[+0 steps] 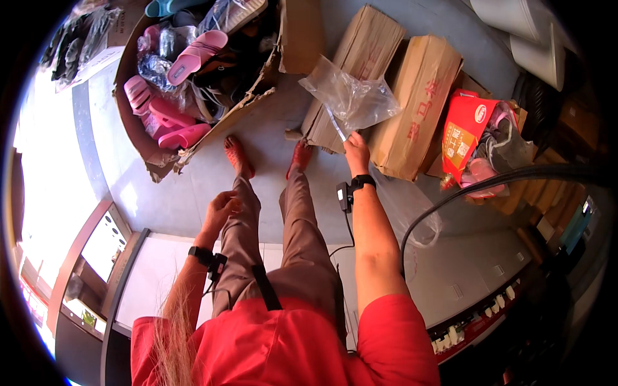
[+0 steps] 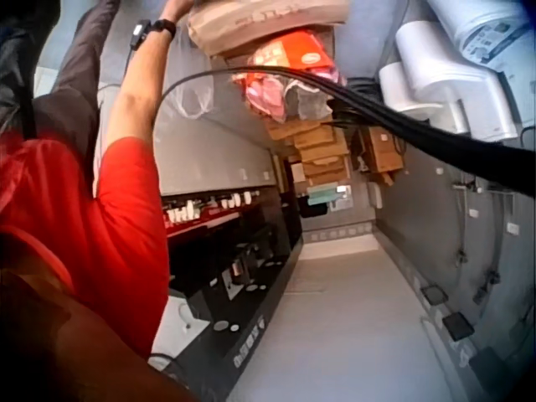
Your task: The person places a black sandal into a large plastic bag and then puts a pink sandal into a smaller plastic bag.
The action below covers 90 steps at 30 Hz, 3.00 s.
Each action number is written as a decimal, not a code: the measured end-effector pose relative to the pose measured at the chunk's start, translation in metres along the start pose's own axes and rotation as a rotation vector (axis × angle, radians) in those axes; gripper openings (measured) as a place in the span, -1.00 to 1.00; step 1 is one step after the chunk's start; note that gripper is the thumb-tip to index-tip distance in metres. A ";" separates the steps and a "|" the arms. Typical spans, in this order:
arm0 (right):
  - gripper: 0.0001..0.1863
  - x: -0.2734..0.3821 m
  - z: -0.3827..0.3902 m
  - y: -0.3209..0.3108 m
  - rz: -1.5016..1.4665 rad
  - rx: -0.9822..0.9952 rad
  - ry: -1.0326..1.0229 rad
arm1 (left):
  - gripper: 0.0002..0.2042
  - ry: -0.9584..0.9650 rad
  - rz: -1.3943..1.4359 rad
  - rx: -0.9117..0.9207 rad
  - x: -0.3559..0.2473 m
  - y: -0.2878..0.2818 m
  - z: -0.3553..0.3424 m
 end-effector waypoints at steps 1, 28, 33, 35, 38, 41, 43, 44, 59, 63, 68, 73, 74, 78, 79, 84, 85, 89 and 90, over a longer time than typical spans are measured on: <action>-0.43 -0.003 -0.019 0.002 0.042 -0.001 0.010 | -0.70 -0.020 0.015 -0.002 0.000 0.006 -0.003; -0.87 0.095 0.000 -0.064 0.275 -0.317 -0.703 | -0.37 0.373 -0.214 -0.131 -0.110 0.101 -0.074; -0.85 0.152 0.110 -0.085 0.320 -0.145 -0.715 | -0.07 0.538 -0.338 -0.264 -0.190 0.120 -0.033; -0.84 0.162 0.147 -0.095 0.138 -0.029 -0.771 | -0.04 0.552 -0.308 -0.292 -0.203 0.121 -0.015; -0.80 0.182 0.195 -0.102 0.021 0.082 -0.815 | -0.09 0.551 -0.141 -0.200 -0.211 0.121 0.008; -0.73 0.190 0.244 -0.110 -0.043 0.149 -0.818 | -0.30 0.470 0.038 0.013 -0.231 0.125 0.054; -0.64 0.195 0.274 -0.113 -0.104 0.193 -0.803 | -0.58 0.473 0.113 0.140 -0.240 0.125 0.085; -0.56 0.203 0.291 -0.111 -0.150 0.218 -0.803 | -0.71 0.477 0.148 0.206 -0.248 0.126 0.101; -0.20 0.237 0.350 -0.112 0.015 0.331 -0.525 | -0.81 0.806 -0.098 0.595 -0.312 0.131 0.304; -0.37 0.275 0.392 -0.101 -0.157 0.428 -0.646 | -0.78 0.861 -0.174 0.651 -0.301 0.135 0.311; -0.71 0.288 0.391 -0.105 -0.209 0.320 -0.863 | -0.79 0.778 -0.314 0.567 -0.288 0.136 0.314; -0.77 0.311 0.384 -0.146 -0.447 0.104 -0.821 | -0.88 0.725 -0.012 0.595 -0.271 0.121 0.313; -0.78 0.318 0.387 -0.151 -0.456 0.087 -0.849 | -0.88 0.694 -0.042 0.582 -0.270 0.121 0.315; -0.77 0.337 0.398 -0.159 -0.413 0.051 -0.987 | -0.87 0.715 -0.352 0.351 -0.274 0.110 0.313; -0.75 0.340 0.403 -0.162 -0.357 0.008 -1.022 | -0.87 0.826 -0.485 0.226 -0.274 0.096 0.301; -0.74 0.363 0.444 -0.149 -0.019 0.006 -1.213 | -0.61 1.204 -0.463 -0.339 -0.338 0.066 0.323; -0.76 0.368 0.464 -0.136 -0.003 0.079 -1.228 | -0.59 1.207 -0.432 -0.263 -0.352 0.078 0.336; -0.79 0.370 0.498 -0.101 0.158 0.263 -1.325 | -0.57 1.334 -0.369 0.001 -0.387 0.148 0.346; -0.79 0.371 0.504 -0.095 0.188 0.272 -1.341 | -0.60 1.441 -0.388 0.037 -0.393 0.162 0.351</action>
Point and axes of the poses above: each hand's wrist, its own z-axis away from the middle knuckle, its own y-axis out of the palm, x = y × z, the point moved 6 cm from there along -z, towards the middle knuckle
